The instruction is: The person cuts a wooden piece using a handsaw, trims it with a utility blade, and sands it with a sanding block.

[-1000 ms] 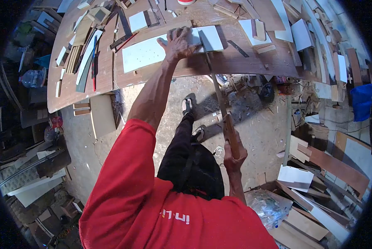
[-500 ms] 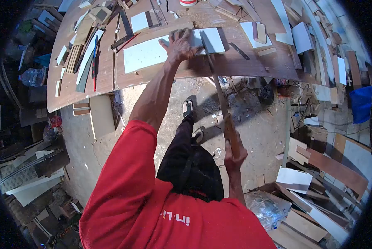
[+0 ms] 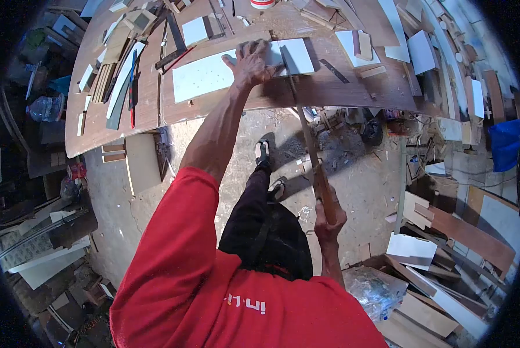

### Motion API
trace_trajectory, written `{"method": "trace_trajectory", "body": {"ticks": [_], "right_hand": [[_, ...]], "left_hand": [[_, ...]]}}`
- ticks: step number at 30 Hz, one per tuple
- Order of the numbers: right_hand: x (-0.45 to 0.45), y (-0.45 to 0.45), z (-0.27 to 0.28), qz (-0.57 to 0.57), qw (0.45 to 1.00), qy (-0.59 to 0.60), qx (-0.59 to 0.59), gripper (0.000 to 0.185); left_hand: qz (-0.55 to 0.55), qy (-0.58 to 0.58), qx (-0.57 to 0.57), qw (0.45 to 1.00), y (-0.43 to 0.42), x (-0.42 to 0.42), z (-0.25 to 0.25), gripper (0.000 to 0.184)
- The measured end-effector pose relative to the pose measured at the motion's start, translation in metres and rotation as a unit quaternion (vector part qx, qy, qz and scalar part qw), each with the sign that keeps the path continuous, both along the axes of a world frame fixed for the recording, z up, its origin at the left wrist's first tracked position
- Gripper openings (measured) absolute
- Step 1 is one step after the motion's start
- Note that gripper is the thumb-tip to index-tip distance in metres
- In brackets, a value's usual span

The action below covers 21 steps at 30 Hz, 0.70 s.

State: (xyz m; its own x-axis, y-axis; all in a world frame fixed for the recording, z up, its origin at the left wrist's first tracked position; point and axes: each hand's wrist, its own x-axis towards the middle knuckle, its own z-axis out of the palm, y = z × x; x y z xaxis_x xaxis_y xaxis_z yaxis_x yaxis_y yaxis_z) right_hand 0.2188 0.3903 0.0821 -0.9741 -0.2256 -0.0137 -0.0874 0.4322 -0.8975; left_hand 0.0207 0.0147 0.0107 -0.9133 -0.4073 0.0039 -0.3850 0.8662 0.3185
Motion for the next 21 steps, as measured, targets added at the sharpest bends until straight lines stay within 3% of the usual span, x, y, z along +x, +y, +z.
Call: {"method": "trace_trajectory", "body": {"ticks": [2,6,7,10,13,17,21], "right_hand": [[-0.003,0.002,-0.007,0.007,0.999,-0.045,0.006,0.043],[0.006,0.006,0.006,0.011,1.0,0.008,0.016,0.041],[0.004,0.006,0.007,0.001,0.998,-0.067,0.01,0.043],[-0.001,0.006,-0.001,-0.006,0.99,-0.138,0.006,0.044],[0.015,0.012,-0.001,0.005,0.999,-0.028,-0.016,0.044],[0.007,0.015,-0.011,-0.035,0.997,-0.055,-0.029,0.044],[0.01,0.017,0.004,-0.003,0.998,-0.068,-0.003,0.042]], "left_hand": [[0.004,-0.005,-0.002,1.0,0.001,0.004,-0.001,0.095],[0.008,-0.01,-0.011,1.0,0.0,-0.003,0.0,0.09],[0.01,-0.01,-0.012,1.0,-0.002,-0.004,0.001,0.09],[0.009,0.01,-0.006,1.0,0.001,-0.003,0.006,0.088],[0.009,-0.02,-0.011,1.0,0.002,-0.001,0.005,0.083],[0.028,-0.011,-0.007,1.0,0.003,-0.003,0.004,0.085],[0.011,-0.02,-0.021,1.0,0.003,-0.001,0.012,0.08]]}}
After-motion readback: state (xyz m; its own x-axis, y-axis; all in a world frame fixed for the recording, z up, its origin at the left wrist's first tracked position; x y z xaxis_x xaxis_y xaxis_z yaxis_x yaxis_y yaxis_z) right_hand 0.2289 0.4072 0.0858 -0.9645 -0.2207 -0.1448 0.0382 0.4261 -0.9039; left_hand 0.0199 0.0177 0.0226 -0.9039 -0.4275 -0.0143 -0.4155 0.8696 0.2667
